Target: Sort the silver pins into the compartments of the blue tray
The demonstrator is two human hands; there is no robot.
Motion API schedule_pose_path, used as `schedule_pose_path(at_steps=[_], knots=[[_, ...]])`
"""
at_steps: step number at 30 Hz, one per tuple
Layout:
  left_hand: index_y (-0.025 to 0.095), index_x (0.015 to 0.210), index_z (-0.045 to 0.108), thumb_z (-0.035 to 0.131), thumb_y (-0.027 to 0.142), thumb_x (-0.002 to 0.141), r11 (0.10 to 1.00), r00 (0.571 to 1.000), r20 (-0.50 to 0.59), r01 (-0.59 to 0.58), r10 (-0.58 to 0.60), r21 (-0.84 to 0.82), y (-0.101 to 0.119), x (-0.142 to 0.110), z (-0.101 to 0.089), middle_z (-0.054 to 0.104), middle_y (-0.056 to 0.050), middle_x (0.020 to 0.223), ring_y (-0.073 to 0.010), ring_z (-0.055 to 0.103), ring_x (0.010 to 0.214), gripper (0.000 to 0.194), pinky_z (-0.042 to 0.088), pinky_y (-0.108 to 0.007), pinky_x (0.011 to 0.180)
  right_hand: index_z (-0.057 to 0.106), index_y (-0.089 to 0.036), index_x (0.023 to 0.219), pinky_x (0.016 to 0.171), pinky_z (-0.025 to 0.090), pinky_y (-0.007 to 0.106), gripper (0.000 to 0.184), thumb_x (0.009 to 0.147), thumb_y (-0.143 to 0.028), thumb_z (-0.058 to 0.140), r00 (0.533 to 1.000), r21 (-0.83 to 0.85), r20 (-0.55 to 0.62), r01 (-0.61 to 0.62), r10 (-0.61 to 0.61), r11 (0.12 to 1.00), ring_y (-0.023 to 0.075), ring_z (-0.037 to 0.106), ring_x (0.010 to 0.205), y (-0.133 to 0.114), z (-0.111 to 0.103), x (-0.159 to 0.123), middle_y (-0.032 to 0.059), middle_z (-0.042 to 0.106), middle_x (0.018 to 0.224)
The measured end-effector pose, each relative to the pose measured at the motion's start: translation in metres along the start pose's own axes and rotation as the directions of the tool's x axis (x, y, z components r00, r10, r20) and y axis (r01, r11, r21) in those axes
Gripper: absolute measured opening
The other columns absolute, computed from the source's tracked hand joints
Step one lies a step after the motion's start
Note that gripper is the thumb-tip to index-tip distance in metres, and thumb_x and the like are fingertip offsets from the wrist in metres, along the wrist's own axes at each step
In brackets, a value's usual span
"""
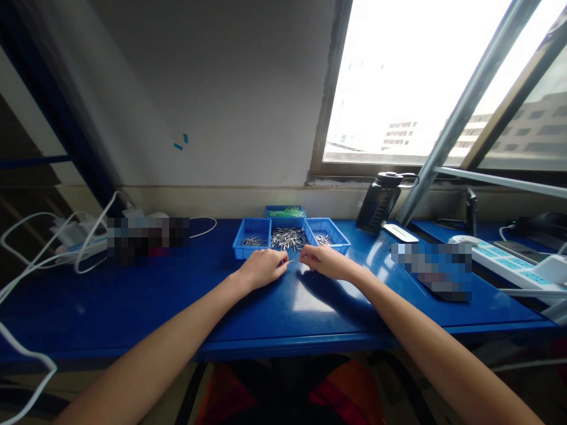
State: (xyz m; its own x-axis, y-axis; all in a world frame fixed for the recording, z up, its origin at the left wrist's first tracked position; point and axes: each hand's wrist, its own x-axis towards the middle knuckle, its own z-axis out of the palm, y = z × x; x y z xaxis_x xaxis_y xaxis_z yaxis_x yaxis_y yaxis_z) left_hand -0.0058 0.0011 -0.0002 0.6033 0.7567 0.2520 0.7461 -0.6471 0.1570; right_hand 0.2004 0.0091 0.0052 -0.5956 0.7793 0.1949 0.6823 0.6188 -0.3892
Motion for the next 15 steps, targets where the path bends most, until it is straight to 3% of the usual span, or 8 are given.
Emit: schedule_pose_path(at_steps=[10, 15], knots=[[0.021, 0.082, 0.055, 0.044, 0.03, 0.081, 1.0, 1.0, -0.018, -0.001, 0.001, 0.012, 0.0026, 0.0003, -0.0028, 0.063, -0.001, 0.078, -0.0161, 0.058, 0.071, 0.014, 0.039, -0.022, 0.06, 0.055, -0.017, 0.084, 0.051, 0.032, 0.019, 0.013, 0.081, -0.024, 0.045, 1.0, -0.022, 0.019, 0.016, -0.016, 1.0, 0.0087, 0.05, 0.052, -0.0013, 0.0025, -0.0007, -0.0014, 0.059, 0.058], [0.02, 0.088, 0.057, 0.038, 0.036, 0.085, 0.999, 1.0, -0.019, 0.025, -0.025, 0.022, 0.0022, -0.0002, -0.0023, 0.064, -0.004, 0.078, -0.0186, 0.06, 0.072, 0.025, 0.04, -0.024, 0.061, 0.056, -0.017, 0.086, 0.054, 0.034, 0.02, 0.018, 0.084, -0.025, 0.04, 1.0, 0.007, 0.017, -0.001, 0.001, 1.0, 0.0096, 0.052, 0.054, -0.0026, 0.0006, -0.0006, 0.0, 0.06, 0.06]])
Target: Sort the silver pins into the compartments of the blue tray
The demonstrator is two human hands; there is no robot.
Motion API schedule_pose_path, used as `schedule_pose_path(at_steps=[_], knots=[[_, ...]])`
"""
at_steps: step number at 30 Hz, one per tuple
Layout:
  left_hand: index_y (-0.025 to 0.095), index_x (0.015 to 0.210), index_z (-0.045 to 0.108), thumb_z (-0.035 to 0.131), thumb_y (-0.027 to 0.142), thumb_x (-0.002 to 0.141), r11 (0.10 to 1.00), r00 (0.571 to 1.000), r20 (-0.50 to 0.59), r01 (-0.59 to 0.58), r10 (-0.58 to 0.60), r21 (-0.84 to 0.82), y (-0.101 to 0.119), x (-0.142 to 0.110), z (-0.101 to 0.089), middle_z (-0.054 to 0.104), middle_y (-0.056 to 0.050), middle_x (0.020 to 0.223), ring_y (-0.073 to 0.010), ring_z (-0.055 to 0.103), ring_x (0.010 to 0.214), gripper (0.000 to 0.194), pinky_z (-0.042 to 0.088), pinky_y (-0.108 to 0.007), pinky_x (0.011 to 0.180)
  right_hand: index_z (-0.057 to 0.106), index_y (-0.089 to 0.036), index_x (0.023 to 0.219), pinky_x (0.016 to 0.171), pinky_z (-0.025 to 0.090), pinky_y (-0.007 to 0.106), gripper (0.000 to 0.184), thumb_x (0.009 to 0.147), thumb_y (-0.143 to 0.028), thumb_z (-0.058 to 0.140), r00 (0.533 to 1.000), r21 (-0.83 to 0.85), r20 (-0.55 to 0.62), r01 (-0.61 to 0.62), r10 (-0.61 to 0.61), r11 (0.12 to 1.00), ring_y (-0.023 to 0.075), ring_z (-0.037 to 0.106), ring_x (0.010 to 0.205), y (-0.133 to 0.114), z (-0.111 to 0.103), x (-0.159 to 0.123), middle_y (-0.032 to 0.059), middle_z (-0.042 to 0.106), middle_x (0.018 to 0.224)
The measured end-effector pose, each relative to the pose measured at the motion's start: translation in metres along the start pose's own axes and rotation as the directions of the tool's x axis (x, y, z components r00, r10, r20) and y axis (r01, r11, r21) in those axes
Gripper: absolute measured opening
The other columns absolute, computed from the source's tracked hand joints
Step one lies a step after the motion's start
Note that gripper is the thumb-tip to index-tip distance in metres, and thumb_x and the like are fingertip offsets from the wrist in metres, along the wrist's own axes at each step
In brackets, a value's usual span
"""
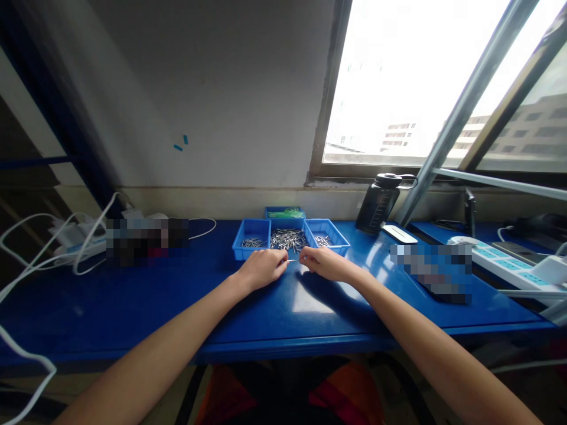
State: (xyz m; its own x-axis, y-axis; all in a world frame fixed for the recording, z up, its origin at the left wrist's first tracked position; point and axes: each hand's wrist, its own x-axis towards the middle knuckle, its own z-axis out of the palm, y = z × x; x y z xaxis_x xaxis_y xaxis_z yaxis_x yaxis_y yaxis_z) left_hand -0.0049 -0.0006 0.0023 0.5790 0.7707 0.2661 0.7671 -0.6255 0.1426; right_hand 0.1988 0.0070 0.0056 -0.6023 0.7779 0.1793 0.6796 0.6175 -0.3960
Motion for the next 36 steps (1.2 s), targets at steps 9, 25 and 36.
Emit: schedule_pose_path(at_steps=[9, 25, 36], knots=[[0.017, 0.085, 0.057, 0.027, 0.037, 0.088, 0.998, 0.999, 0.003, 0.032, -0.032, 0.058, 0.0029, -0.0002, -0.0002, 0.065, -0.009, 0.078, -0.023, 0.061, 0.073, 0.036, 0.043, -0.03, 0.063, 0.056, -0.017, 0.08, 0.056, 0.035, 0.02, 0.022, 0.086, -0.026, 0.037, 1.0, 0.012, -0.002, 0.018, -0.018, 1.0, 0.0096, 0.052, 0.052, 0.0019, 0.0008, 0.0008, 0.0, 0.059, 0.057], [0.019, 0.081, 0.054, 0.044, 0.021, 0.079, 0.994, 0.994, -0.058, -0.1, 0.097, -0.046, 0.0053, 0.0, -0.006, 0.059, 0.0, 0.08, -0.0125, 0.056, 0.071, 0.01, 0.038, -0.021, 0.061, 0.055, -0.018, 0.082, 0.05, 0.031, 0.018, 0.009, 0.079, -0.025, 0.05, 1.0, -0.045, -0.022, 0.01, -0.011, 0.999, 0.008, 0.048, 0.051, 0.003, 0.0014, 0.0012, -0.0029, 0.057, 0.057], [0.019, 0.083, 0.057, 0.032, 0.037, 0.087, 1.0, 0.996, -0.09, -0.006, 0.005, -0.014, 0.0025, -0.0005, -0.0053, 0.063, -0.003, 0.079, -0.0168, 0.059, 0.076, 0.03, 0.039, -0.024, 0.063, 0.057, -0.017, 0.086, 0.052, 0.032, 0.02, 0.02, 0.085, -0.027, 0.04, 0.994, -0.051, -0.111, 0.018, -0.024, 0.999, 0.0089, 0.048, 0.051, 0.0018, -0.0044, -0.001, -0.0009, 0.056, 0.056]])
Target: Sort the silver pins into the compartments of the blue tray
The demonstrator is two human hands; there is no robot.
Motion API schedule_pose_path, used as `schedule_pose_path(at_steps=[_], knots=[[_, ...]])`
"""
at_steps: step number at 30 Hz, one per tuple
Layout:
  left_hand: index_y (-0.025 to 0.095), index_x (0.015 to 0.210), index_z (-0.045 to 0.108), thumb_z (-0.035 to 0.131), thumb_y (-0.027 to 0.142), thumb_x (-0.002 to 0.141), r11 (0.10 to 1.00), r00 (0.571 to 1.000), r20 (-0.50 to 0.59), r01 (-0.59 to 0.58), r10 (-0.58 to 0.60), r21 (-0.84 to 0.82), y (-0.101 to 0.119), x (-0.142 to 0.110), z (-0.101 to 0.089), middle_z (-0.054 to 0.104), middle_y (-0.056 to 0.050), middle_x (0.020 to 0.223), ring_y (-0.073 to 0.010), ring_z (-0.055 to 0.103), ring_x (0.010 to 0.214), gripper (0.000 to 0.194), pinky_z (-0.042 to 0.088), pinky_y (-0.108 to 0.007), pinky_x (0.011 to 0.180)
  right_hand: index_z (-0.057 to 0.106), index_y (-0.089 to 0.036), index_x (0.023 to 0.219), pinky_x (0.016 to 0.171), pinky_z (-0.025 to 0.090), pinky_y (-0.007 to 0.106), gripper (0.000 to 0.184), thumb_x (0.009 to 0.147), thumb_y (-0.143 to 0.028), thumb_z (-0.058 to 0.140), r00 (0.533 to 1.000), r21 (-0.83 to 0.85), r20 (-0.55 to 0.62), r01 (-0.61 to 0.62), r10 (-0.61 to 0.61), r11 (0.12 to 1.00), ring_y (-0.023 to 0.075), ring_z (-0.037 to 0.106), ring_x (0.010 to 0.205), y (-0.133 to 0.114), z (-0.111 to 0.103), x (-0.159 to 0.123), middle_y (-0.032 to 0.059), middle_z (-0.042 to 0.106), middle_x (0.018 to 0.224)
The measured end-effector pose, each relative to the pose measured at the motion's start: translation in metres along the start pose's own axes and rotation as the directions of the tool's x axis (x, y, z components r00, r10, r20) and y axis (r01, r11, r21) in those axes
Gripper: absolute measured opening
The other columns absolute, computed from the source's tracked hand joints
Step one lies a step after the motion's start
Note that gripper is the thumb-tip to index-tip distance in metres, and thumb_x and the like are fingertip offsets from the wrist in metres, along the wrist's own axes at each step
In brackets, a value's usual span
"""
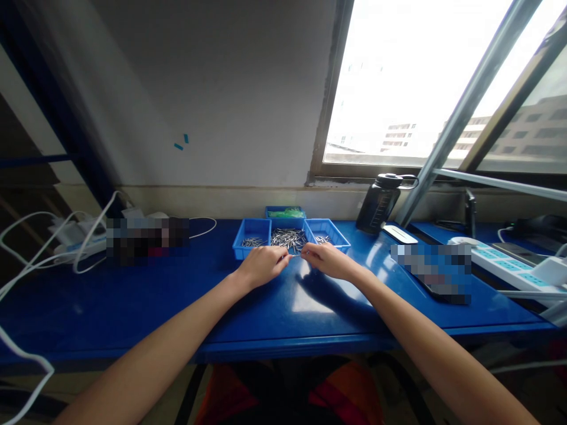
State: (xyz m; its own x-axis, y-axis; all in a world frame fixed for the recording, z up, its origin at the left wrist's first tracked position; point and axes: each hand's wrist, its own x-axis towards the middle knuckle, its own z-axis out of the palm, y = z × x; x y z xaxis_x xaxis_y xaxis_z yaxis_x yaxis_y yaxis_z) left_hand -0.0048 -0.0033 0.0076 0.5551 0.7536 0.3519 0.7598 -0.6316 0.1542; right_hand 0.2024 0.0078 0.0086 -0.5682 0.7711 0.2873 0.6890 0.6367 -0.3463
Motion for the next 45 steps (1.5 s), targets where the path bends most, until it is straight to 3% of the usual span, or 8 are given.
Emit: schedule_pose_path(at_steps=[7, 11, 15, 19, 26, 30, 38, 45], knots=[[0.018, 0.078, 0.057, 0.027, 0.04, 0.088, 0.998, 0.999, 0.015, 0.042, -0.043, 0.044, -0.001, 0.0, 0.001, 0.063, -0.005, 0.074, -0.0187, 0.059, 0.071, 0.038, 0.038, -0.025, 0.059, 0.057, -0.017, 0.083, 0.052, 0.035, 0.02, 0.025, 0.086, -0.031, 0.036, 1.0, 0.073, -0.002, -0.012, 0.012, 0.997, 0.0088, 0.049, 0.05, -0.001, -0.001, 0.0, -0.0006, 0.057, 0.057], [0.02, 0.085, 0.059, 0.029, 0.041, 0.087, 0.999, 0.998, 0.047, 0.04, -0.041, 0.029, -0.003, 0.0, 0.002, 0.064, -0.005, 0.074, -0.0194, 0.06, 0.072, 0.036, 0.039, -0.026, 0.061, 0.058, -0.018, 0.083, 0.052, 0.033, 0.02, 0.025, 0.085, -0.034, 0.038, 0.99, -0.035, -0.127, -0.063, 0.058, 0.997, 0.0097, 0.048, 0.05, 0.002, -0.008, 0.0, -0.0002, 0.057, 0.057], [0.021, 0.087, 0.06, 0.033, 0.043, 0.085, 0.996, 0.99, 0.12, 0.06, -0.068, 0.07, -0.005, -0.001, 0.003, 0.064, -0.005, 0.075, -0.0206, 0.06, 0.072, 0.035, 0.041, -0.027, 0.061, 0.06, -0.019, 0.084, 0.053, 0.032, 0.022, 0.028, 0.084, -0.038, 0.038, 0.901, -0.159, -0.376, -0.293, 0.216, 0.943, 0.0113, 0.05, 0.052, 0.018, -0.018, -0.001, 0.0013, 0.059, 0.059], [0.021, 0.092, 0.059, 0.036, 0.042, 0.083, 0.98, 0.974, 0.173, 0.119, -0.146, 0.159, -0.005, -0.001, 0.006, 0.065, -0.007, 0.082, -0.0226, 0.06, 0.077, 0.032, 0.043, -0.029, 0.065, 0.061, -0.02, 0.085, 0.053, 0.032, 0.022, 0.027, 0.081, -0.04, 0.042, 0.828, -0.193, -0.442, -0.465, 0.347, 0.864, 0.0129, 0.052, 0.054, 0.031, -0.024, -0.004, 0.0009, 0.06, 0.06], [0.021, 0.115, 0.049, 0.035, 0.043, 0.083, 0.957, 0.958, 0.187, 0.172, -0.218, 0.235, -0.003, -0.001, 0.011, 0.064, -0.01, 0.093, -0.0269, 0.06, 0.084, 0.041, 0.044, -0.034, 0.069, 0.061, -0.019, 0.09, 0.053, 0.032, 0.019, 0.025, 0.083, -0.032, 0.04, 0.977, -0.107, -0.192, -0.111, 0.089, 0.988, 0.0089, 0.049, 0.051, 0.004, -0.01, -0.001, -0.0017, 0.057, 0.056], [0.026, 0.126, 0.039, 0.031, 0.042, 0.085, 0.967, 0.961, 0.204, 0.143, -0.186, 0.209, -0.003, -0.002, 0.013, 0.064, -0.01, 0.099, -0.0275, 0.06, 0.088, 0.045, 0.044, -0.036, 0.07, 0.062, -0.018, 0.087, 0.053, 0.031, 0.019, 0.02, 0.081, -0.026, 0.045, 1.0, -0.124, 0.001, -0.012, 0.012, 0.992, 0.0087, 0.05, 0.052, -0.002, 0.003, 0.001, -0.001, 0.059, 0.058], [0.026, 0.118, 0.048, 0.03, 0.044, 0.085, 0.974, 0.961, 0.213, 0.14, -0.178, 0.179, -0.005, -0.002, 0.014, 0.063, -0.009, 0.1, -0.0271, 0.059, 0.09, 0.041, 0.044, -0.036, 0.072, 0.058, -0.018, 0.098, 0.056, 0.034, 0.02, 0.024, 0.083, -0.03, 0.044, 0.982, -0.213, 0.099, -0.136, 0.159, 0.968, 0.0116, 0.055, 0.06, 0.004, 0.009, 0.002, 0.0016, 0.062, 0.067], [0.022, 0.117, 0.047, 0.033, 0.044, 0.083, 0.967, 0.961, 0.193, 0.163, -0.201, 0.195, -0.004, -0.002, 0.013, 0.064, -0.011, 0.094, -0.0283, 0.06, 0.084, 0.042, 0.045, -0.036, 0.067, 0.052, -0.02, 0.109, 0.063, 0.04, 0.027, 0.034, 0.085, -0.038, 0.036, 0.931, -0.454, 0.065, -0.293, 0.359, 0.841, 0.0209, 0.059, 0.078, -0.004, 0.014, 0.001, 0.0086, 0.064, 0.086]])
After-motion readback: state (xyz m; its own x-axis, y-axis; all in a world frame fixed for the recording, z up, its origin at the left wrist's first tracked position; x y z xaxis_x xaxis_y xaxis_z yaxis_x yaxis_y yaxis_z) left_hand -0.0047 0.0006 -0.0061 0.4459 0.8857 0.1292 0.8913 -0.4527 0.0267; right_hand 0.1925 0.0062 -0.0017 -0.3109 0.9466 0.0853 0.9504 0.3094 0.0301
